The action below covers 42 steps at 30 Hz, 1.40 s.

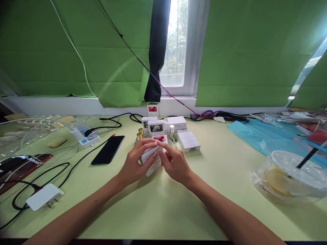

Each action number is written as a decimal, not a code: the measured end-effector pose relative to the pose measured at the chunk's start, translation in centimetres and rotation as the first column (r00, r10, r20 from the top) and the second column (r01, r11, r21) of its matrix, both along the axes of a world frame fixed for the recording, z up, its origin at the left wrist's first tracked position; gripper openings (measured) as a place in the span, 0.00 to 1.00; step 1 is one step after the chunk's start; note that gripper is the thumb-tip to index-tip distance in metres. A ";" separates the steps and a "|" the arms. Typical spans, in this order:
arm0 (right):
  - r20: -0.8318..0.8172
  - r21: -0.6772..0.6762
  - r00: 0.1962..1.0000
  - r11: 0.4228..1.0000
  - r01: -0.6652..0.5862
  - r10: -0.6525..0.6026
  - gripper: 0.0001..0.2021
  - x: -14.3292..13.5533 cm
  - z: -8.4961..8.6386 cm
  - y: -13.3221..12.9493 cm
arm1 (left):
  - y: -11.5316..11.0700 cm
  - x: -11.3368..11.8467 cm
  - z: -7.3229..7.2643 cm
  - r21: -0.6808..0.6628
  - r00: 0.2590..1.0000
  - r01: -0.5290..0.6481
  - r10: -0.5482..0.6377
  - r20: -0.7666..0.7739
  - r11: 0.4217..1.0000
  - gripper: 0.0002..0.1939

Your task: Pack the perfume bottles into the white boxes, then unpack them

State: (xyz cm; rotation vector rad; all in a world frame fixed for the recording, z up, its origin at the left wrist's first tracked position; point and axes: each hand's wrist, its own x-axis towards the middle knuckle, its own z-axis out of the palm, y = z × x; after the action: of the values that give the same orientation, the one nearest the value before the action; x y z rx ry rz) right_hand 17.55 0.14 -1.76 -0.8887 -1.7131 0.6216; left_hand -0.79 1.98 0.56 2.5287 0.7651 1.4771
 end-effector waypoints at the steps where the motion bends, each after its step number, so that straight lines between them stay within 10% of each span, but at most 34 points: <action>1: -0.002 -0.002 1.000 1.000 0.000 0.000 0.21 0.0 0.0 0.0 | 0.0 0.0 0.0 0.002 1.000 -0.002 0.002 0.000 1.000 0.16; 42: 0.031 -0.019 0.999 1.000 -0.008 0.009 0.22 -0.1 -0.1 0.0 | -0.6 -0.7 0.6 -0.140 0.999 0.046 -0.046 0.007 0.989 0.16</action>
State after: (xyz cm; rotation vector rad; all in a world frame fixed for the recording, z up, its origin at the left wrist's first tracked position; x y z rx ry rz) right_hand 17.48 0.11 -1.89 -0.9088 -1.7422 0.6334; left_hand -1.47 1.43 1.15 2.4226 0.7757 1.3630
